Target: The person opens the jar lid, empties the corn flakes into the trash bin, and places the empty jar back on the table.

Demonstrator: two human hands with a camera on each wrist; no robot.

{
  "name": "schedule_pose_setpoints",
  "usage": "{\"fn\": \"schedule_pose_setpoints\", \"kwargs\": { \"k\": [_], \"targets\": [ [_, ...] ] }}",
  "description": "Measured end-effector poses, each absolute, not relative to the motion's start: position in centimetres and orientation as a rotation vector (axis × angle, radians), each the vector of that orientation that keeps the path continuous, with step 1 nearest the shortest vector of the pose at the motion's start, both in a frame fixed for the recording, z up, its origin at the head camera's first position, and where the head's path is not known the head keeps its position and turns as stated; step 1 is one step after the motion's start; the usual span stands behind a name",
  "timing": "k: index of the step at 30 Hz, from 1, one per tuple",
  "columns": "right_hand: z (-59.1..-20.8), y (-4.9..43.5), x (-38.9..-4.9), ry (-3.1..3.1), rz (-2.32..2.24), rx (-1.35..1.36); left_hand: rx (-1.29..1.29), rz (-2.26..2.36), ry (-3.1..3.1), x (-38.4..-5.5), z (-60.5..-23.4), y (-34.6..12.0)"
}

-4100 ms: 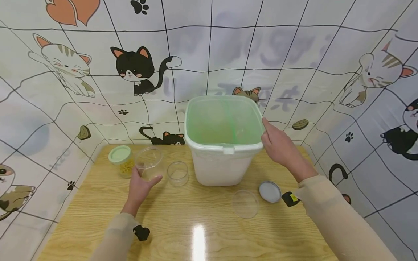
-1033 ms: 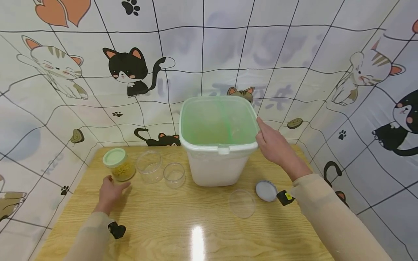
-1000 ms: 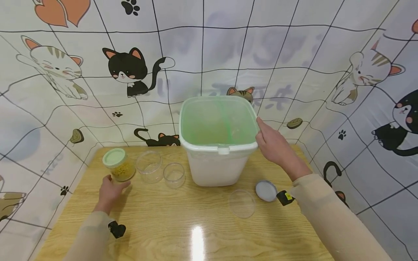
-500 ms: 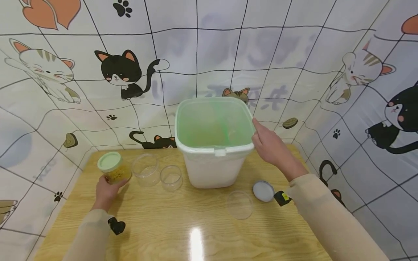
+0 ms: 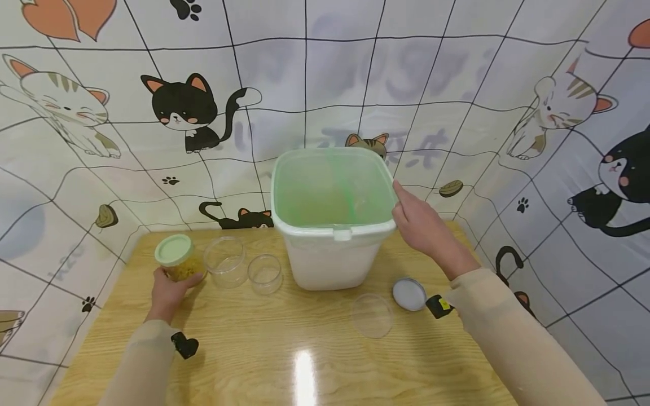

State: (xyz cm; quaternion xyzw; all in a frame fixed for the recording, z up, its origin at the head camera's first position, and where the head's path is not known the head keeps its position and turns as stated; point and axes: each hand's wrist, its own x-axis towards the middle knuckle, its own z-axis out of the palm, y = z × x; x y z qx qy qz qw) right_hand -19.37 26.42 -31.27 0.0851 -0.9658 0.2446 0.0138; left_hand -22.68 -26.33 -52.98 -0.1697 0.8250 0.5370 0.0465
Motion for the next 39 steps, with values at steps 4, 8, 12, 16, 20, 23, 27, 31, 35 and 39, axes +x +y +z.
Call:
{"fn": "schedule_pose_setpoints", "kwargs": {
  "k": [4, 8, 12, 16, 20, 23, 27, 31, 35, 39],
  "targets": [
    [-31.2, 26.3, -19.4, -3.009, 0.766, 0.265, -0.545, 1.642, 2.531, -22.8, -53.1, -26.3],
    [-31.2, 26.2, -19.4, -3.009, 0.765, 0.259, -0.514, 1.655, 2.560, -22.8, -53.3, -26.4],
    [-31.2, 26.2, -19.4, -3.010, 0.766, 0.257, -0.507, 1.582, 2.598, -22.5, -53.3, -26.5],
    [-31.2, 26.3, -19.4, -3.013, 0.771, 0.257, -0.507, 1.538, 2.647, -22.1, -53.3, -26.6],
    [-31.3, 26.3, -19.4, -3.012, 0.778, 0.259, -0.502, 1.516, 2.703, -21.7, -53.4, -26.6],
    [-31.2, 26.3, -19.4, -3.007, 0.777, 0.258, -0.477, 1.520, 2.722, -21.3, -53.4, -26.7],
    [-31.2, 26.3, -19.4, -3.002, 0.766, 0.256, -0.448, 1.489, 2.749, -21.0, -53.4, -27.1],
    [-31.1, 26.3, -19.5, -3.004, 0.759, 0.259, -0.403, 1.426, 2.788, -20.8, -52.9, -27.7],
    [-31.1, 26.2, -19.5, -3.002, 0.767, 0.262, -0.333, 1.445, 2.787, -20.2, -51.9, -28.2],
    [-31.1, 26.2, -19.4, -3.004, 0.769, 0.261, -0.247, 1.473, 2.777, -19.6, -50.9, -28.6]
  ]
}}
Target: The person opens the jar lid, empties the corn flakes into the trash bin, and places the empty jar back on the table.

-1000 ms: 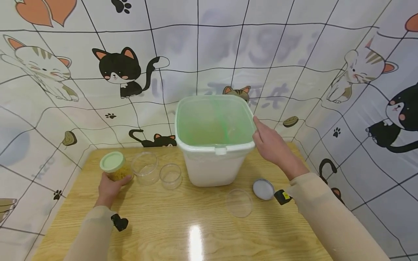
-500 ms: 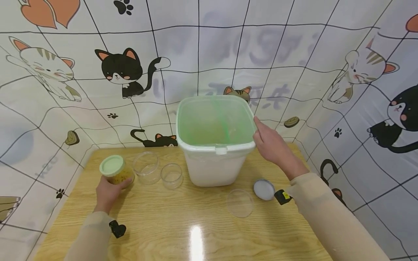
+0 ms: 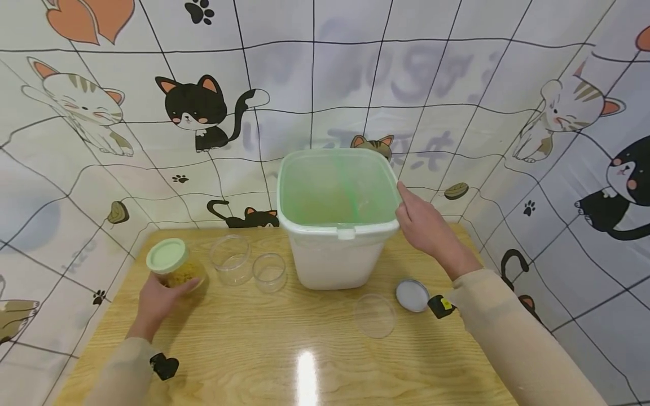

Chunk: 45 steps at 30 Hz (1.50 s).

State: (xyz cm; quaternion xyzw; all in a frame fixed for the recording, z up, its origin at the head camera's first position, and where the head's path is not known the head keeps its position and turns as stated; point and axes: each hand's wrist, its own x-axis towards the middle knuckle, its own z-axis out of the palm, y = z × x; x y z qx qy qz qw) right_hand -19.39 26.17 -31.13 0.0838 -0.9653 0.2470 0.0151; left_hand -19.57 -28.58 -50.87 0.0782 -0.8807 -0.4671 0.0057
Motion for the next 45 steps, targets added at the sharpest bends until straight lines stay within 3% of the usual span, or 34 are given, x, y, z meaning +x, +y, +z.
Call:
{"fn": "schedule_pose_setpoints", "kwargs": {
  "k": [12, 29, 45],
  "targets": [
    [-30.8, 26.1, -19.1, -2.997, 0.759, 0.270, -0.112, -1.349, -2.780, -18.7, -48.9, -27.3],
    [-31.0, 26.0, -19.0, -3.008, 0.766, 0.272, -0.300, -1.354, -2.825, -17.0, -46.4, -24.5],
    [-31.5, 26.2, -19.2, -2.978, 0.778, 0.272, -0.610, -1.454, -2.816, -15.5, -46.0, -18.1]
  ]
}}
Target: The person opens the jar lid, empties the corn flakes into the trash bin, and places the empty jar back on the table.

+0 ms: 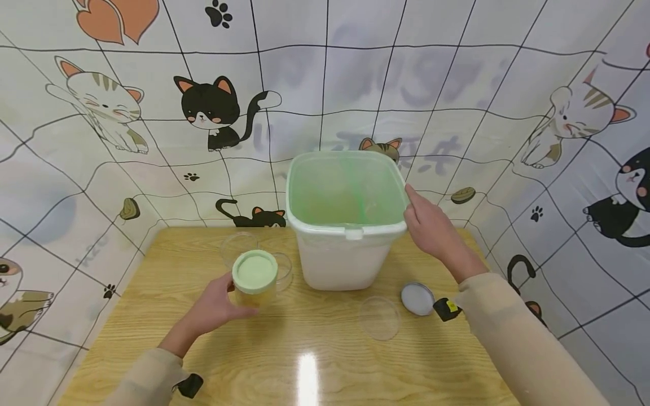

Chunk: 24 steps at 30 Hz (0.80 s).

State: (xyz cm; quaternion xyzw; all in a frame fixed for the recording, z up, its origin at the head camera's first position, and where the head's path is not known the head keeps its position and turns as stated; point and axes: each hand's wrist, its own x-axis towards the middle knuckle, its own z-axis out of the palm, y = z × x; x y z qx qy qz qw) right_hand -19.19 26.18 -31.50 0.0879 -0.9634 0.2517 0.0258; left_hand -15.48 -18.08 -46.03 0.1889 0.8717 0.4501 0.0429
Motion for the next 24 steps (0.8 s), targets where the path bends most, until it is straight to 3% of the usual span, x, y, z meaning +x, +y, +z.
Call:
{"fn": "schedule_pose_setpoints", "kwargs": {
  "k": [16, 24],
  "targets": [
    [-31.6, 26.8, -18.6, -3.005, 0.906, 0.256, 0.719, 1.379, 2.492, -15.5, -47.2, -12.6],
    [-33.2, 28.7, -17.9, -3.009, 0.823, 0.065, 0.722, 1.350, 2.474, -14.9, -47.8, -11.8]
  ]
}}
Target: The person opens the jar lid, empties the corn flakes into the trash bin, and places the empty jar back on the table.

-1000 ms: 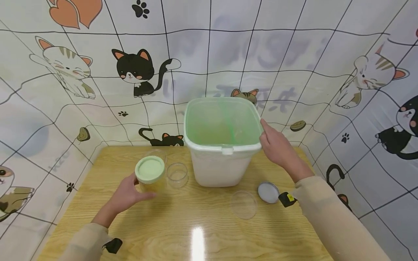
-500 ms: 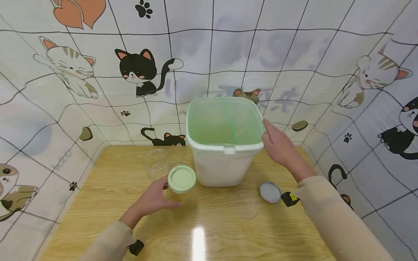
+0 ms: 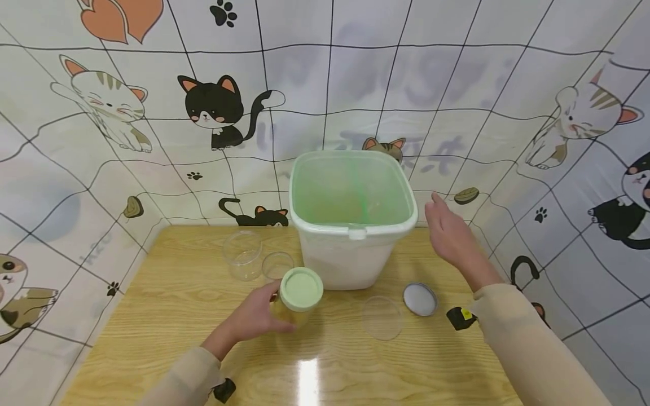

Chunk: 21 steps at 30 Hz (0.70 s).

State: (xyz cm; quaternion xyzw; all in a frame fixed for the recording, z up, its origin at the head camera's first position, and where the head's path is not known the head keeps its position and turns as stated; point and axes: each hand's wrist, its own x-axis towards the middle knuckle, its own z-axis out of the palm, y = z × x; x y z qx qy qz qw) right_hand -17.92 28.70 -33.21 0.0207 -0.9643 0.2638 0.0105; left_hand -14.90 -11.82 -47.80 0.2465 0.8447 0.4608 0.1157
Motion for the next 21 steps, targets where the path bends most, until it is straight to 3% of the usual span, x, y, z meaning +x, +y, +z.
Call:
{"fn": "schedule_pose_setpoints", "kwargs": {
  "k": [8, 12, 21],
  "targets": [
    [-39.4, 29.2, -16.5, -3.140, 0.497, 0.134, 0.758, 1.325, 2.477, -14.6, -47.8, -11.2],
    [-41.6, 27.8, -15.3, -3.181, 0.417, 0.352, 0.762, 1.305, 2.481, -14.6, -47.8, -10.8],
    [-42.5, 21.4, -12.5, -3.168, 0.541, 0.879, 0.753, 1.251, 2.535, -14.5, -48.0, -9.8]
  ]
}}
